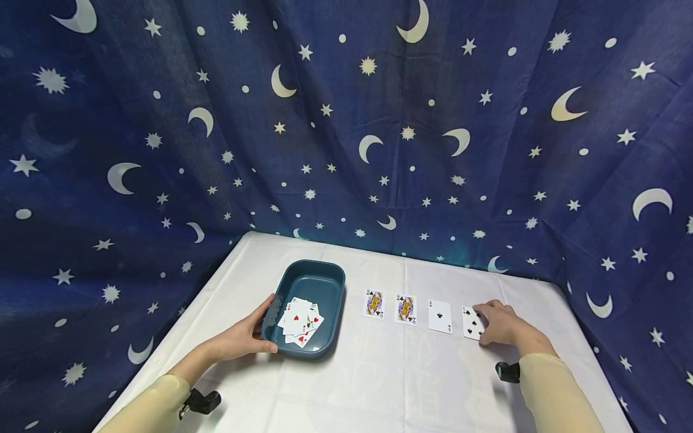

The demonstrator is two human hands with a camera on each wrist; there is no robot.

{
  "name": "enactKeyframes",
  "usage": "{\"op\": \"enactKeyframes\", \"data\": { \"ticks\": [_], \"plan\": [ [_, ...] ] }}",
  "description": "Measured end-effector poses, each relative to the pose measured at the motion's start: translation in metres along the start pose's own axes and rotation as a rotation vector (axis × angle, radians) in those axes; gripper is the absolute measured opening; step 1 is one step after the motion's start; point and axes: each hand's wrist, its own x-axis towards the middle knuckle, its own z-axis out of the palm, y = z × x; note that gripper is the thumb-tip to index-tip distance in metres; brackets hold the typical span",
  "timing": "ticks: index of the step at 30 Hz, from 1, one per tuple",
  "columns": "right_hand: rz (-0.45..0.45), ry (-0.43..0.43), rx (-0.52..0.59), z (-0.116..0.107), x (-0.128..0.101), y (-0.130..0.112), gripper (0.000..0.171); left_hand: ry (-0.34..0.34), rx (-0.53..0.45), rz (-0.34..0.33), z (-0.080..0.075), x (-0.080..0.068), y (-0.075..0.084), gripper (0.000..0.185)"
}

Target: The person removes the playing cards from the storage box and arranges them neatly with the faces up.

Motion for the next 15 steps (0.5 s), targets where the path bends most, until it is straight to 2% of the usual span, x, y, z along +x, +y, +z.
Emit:
{"op": "enactKeyframes", "data": {
  "ticks": [10,15],
  "plan": [
    [-0.008,-0.003,0.005,0.0011,-0.0026,-0.0016,0.093,-0.005,-0.004,-0.003,-0.0005,0.0013,-0.0010,0.126],
    [-0.022,0.053,0.037,0.0006,-0.0001,-0.0001,0.099,0.003,0.005,-0.010,-0.0003,0.0004,-0.0007,0.125]
  ]
}}
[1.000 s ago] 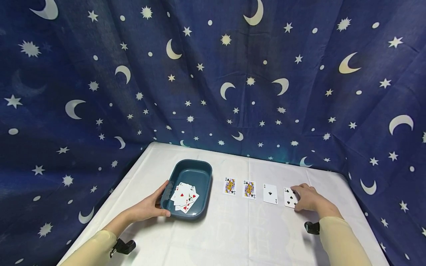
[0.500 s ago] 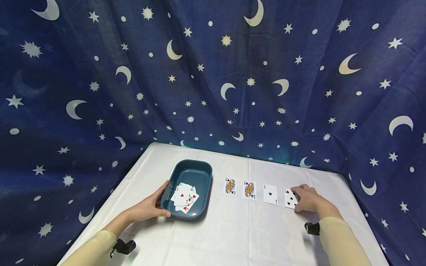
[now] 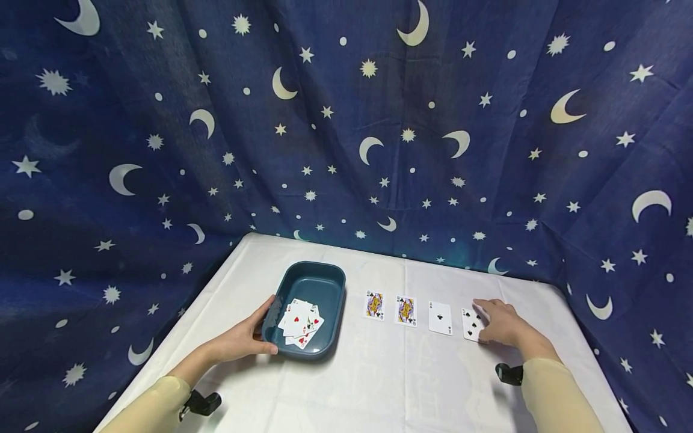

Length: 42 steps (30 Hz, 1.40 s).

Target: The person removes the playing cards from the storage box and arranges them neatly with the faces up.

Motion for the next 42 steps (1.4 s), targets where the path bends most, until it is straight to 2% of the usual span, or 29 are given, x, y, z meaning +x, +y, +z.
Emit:
{"op": "enactKeyframes", "data": {
  "ticks": [4,9,13,17,25,30,35,42],
  "plan": [
    [-0.069,0.080,0.021,-0.002,0.002,-0.016,0.097,0.004,-0.007,-0.021,0.000,-0.002,0.001,0.126],
    [-0.183,0.175,-0.013,-0.002,0.011,-0.051,0.093,0.002,-0.013,-0.021,-0.001,-0.002,0.000,0.126],
    [-0.249,0.226,-0.028,0.002,0.023,-0.084,0.091,0.005,-0.013,-0.025,-0.001,-0.003,-0.001,0.125],
    [-0.344,0.254,-0.035,0.009,0.034,-0.128,0.089,0.011,-0.008,-0.036,-0.002,-0.004,-0.002,0.125],
    [-0.534,0.185,-0.055,0.037,0.048,-0.230,0.090,0.012,0.008,-0.062,-0.002,-0.003,0.000,0.126],
    [-0.632,0.130,-0.116,0.059,0.056,-0.281,0.095,0.013,0.013,-0.059,-0.001,-0.001,-0.001,0.126],
    [-0.665,0.081,-0.203,0.077,0.066,-0.313,0.094,0.015,0.021,-0.059,0.000,0.001,-0.002,0.127],
    [-0.674,0.028,-0.281,0.097,0.076,-0.336,0.095,-0.003,0.011,-0.037,-0.001,-0.001,-0.001,0.124]
  ]
}}
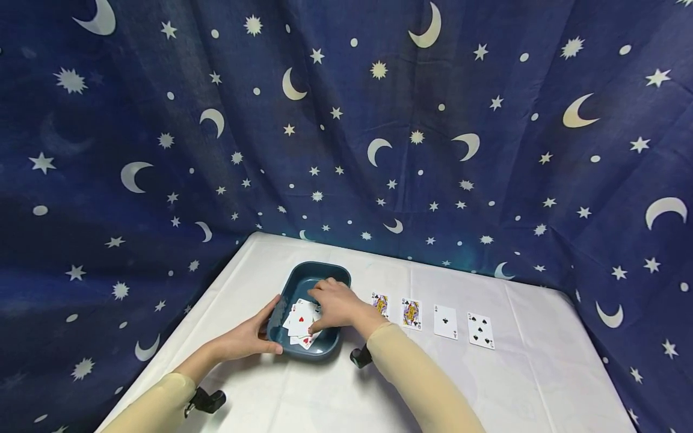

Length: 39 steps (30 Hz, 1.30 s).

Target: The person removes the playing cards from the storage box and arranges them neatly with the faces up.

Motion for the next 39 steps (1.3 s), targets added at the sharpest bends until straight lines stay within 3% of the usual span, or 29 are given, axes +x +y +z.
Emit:
{"op": "enactKeyframes", "data": {
  "ticks": [17,39],
  "plan": [
    [0.022,-0.104,-0.087,0.016,0.016,-0.012,0.099,-0.007,0.004,0.034,0.000,0.001,0.000,0.121],
    [0.046,-0.099,-0.098,0.021,0.019,-0.014,0.090,-0.002,0.007,0.030,0.000,-0.001,0.000,0.120]
  ]
}}
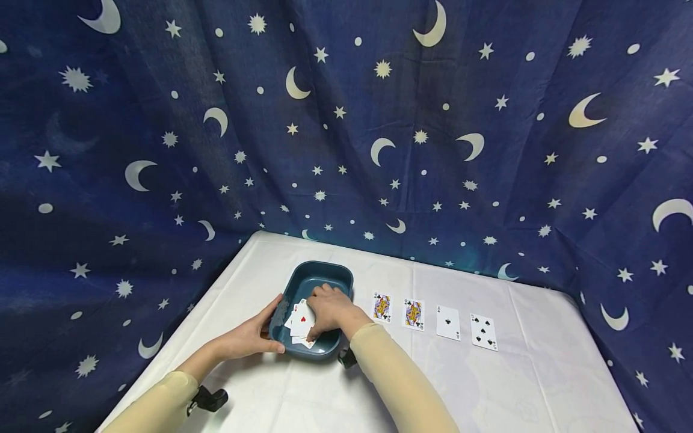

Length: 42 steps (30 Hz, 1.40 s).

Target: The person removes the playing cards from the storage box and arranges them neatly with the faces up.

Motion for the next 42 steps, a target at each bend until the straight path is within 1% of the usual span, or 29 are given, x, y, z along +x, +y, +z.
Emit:
{"op": "enactKeyframes", "data": {
  "ticks": [8,15,20,24,26,29,32,35,38,40,42],
  "plan": [
    [-0.001,0.001,0.017,0.003,0.002,0.003,0.090,0.002,0.011,-0.014,0.000,-0.001,0.002,0.121],
    [-0.013,0.000,0.036,0.001,0.001,0.004,0.090,-0.003,-0.006,-0.005,0.000,0.000,0.001,0.120],
    [-0.019,0.028,0.096,-0.007,-0.003,0.009,0.094,-0.004,-0.008,-0.006,0.001,0.000,0.002,0.120],
    [-0.011,0.087,0.171,-0.020,-0.015,0.018,0.098,0.000,-0.010,-0.017,0.001,0.000,0.002,0.121],
    [-0.004,0.128,0.199,-0.028,-0.024,0.027,0.098,0.002,-0.011,-0.021,0.002,0.000,0.002,0.122],
    [0.024,0.188,0.232,-0.037,-0.043,0.047,0.098,0.009,-0.014,-0.025,0.002,0.001,0.002,0.124],
    [0.066,0.234,0.267,-0.045,-0.070,0.072,0.097,0.018,-0.012,-0.024,0.003,0.001,0.002,0.125],
    [0.118,0.251,0.298,-0.049,-0.101,0.097,0.096,0.017,-0.020,-0.019,0.003,0.001,0.001,0.125],
    [0.191,0.248,0.291,-0.043,-0.135,0.124,0.096,0.014,-0.026,-0.012,0.003,0.001,0.001,0.124],
    [0.240,0.254,0.273,-0.034,-0.159,0.145,0.094,0.016,-0.017,-0.013,0.003,0.001,0.001,0.124],
    [0.308,0.249,0.260,-0.022,-0.185,0.167,0.093,0.017,-0.008,-0.020,0.004,0.001,0.002,0.124]
  ]
}}
